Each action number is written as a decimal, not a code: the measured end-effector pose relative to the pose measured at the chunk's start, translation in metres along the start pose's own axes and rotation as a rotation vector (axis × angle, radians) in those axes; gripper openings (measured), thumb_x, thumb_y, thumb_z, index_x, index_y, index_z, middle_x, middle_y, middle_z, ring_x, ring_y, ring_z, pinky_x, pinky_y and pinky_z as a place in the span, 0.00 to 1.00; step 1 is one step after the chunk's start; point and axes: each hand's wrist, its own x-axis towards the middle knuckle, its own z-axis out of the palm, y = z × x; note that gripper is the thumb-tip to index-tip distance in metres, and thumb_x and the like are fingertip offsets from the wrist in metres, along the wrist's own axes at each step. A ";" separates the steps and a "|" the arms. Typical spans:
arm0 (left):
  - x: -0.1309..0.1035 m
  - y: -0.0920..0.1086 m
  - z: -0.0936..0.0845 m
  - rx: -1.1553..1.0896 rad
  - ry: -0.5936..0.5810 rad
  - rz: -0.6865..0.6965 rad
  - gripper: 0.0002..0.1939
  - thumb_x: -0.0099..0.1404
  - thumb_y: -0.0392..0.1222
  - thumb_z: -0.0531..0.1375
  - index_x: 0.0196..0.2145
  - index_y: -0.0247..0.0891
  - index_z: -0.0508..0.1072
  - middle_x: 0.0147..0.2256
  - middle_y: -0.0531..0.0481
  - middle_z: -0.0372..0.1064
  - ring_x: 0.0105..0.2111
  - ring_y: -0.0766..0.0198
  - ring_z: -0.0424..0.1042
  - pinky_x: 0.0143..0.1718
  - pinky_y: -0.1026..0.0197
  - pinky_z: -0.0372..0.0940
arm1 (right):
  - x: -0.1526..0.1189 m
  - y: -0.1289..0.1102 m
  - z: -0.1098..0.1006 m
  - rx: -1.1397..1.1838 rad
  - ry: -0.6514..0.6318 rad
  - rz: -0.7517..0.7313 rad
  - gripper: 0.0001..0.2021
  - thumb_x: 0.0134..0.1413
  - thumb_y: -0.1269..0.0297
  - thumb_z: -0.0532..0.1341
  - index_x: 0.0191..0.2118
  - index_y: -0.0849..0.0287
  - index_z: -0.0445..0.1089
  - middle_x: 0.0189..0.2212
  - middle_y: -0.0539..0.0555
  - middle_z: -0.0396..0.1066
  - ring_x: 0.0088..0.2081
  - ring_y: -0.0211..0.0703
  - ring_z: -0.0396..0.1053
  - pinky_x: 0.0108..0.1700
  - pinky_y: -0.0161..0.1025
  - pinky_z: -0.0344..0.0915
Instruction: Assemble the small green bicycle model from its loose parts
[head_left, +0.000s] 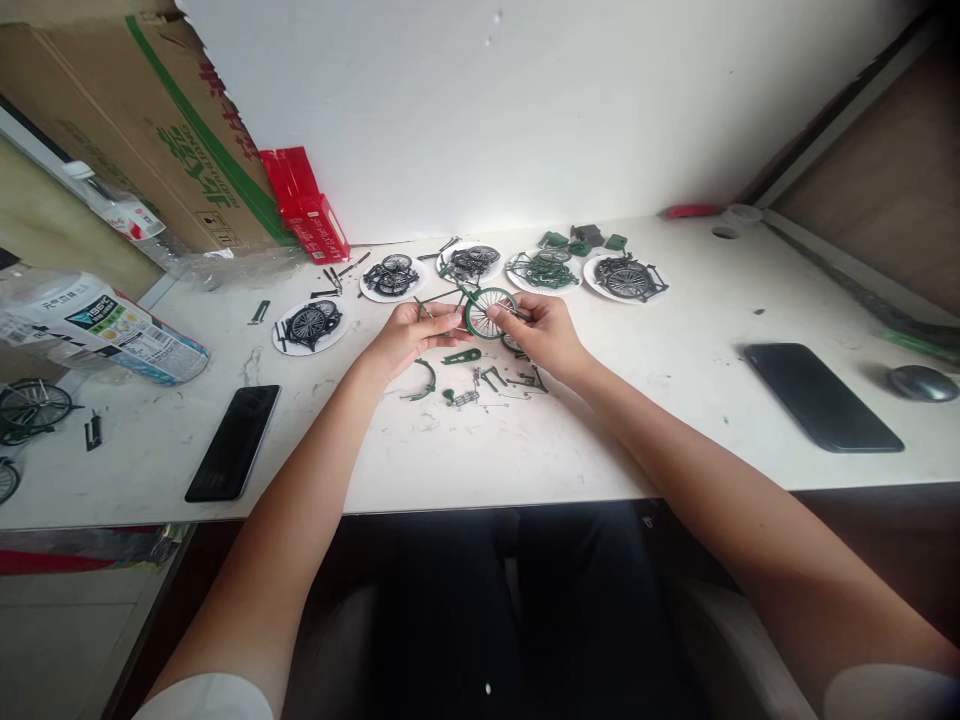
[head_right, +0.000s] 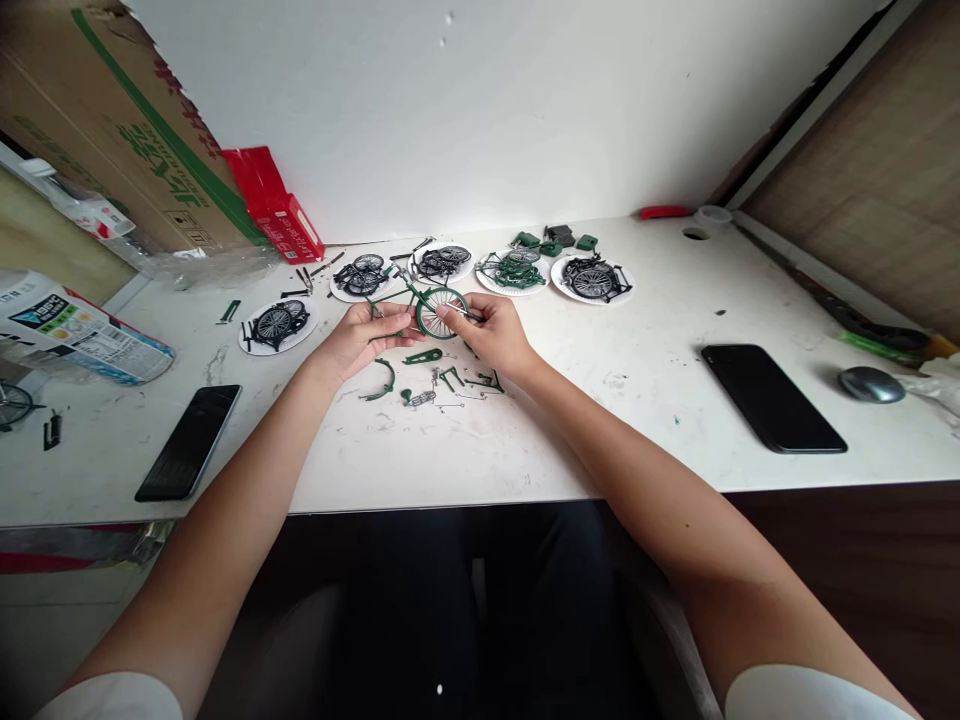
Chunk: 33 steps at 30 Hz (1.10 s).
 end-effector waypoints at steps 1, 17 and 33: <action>0.000 -0.001 0.001 0.006 0.005 0.004 0.22 0.56 0.55 0.78 0.40 0.37 0.85 0.42 0.41 0.84 0.45 0.49 0.84 0.56 0.48 0.74 | 0.000 0.000 0.001 0.005 -0.005 0.003 0.34 0.55 0.29 0.68 0.25 0.55 0.57 0.22 0.45 0.48 0.26 0.35 0.44 0.27 0.39 0.43; 0.000 -0.012 0.015 0.009 0.048 0.033 0.21 0.56 0.54 0.79 0.39 0.36 0.86 0.42 0.43 0.83 0.41 0.56 0.84 0.49 0.56 0.76 | -0.001 0.002 0.004 0.055 -0.021 0.026 0.30 0.55 0.30 0.69 0.31 0.56 0.67 0.23 0.46 0.58 0.25 0.34 0.49 0.26 0.38 0.47; 0.014 -0.024 0.009 0.092 0.434 0.202 0.24 0.53 0.58 0.79 0.36 0.35 0.83 0.36 0.41 0.83 0.37 0.56 0.84 0.41 0.59 0.74 | 0.008 0.037 -0.007 -0.554 0.009 -0.111 0.13 0.66 0.52 0.67 0.37 0.55 0.82 0.37 0.61 0.74 0.46 0.58 0.69 0.50 0.53 0.66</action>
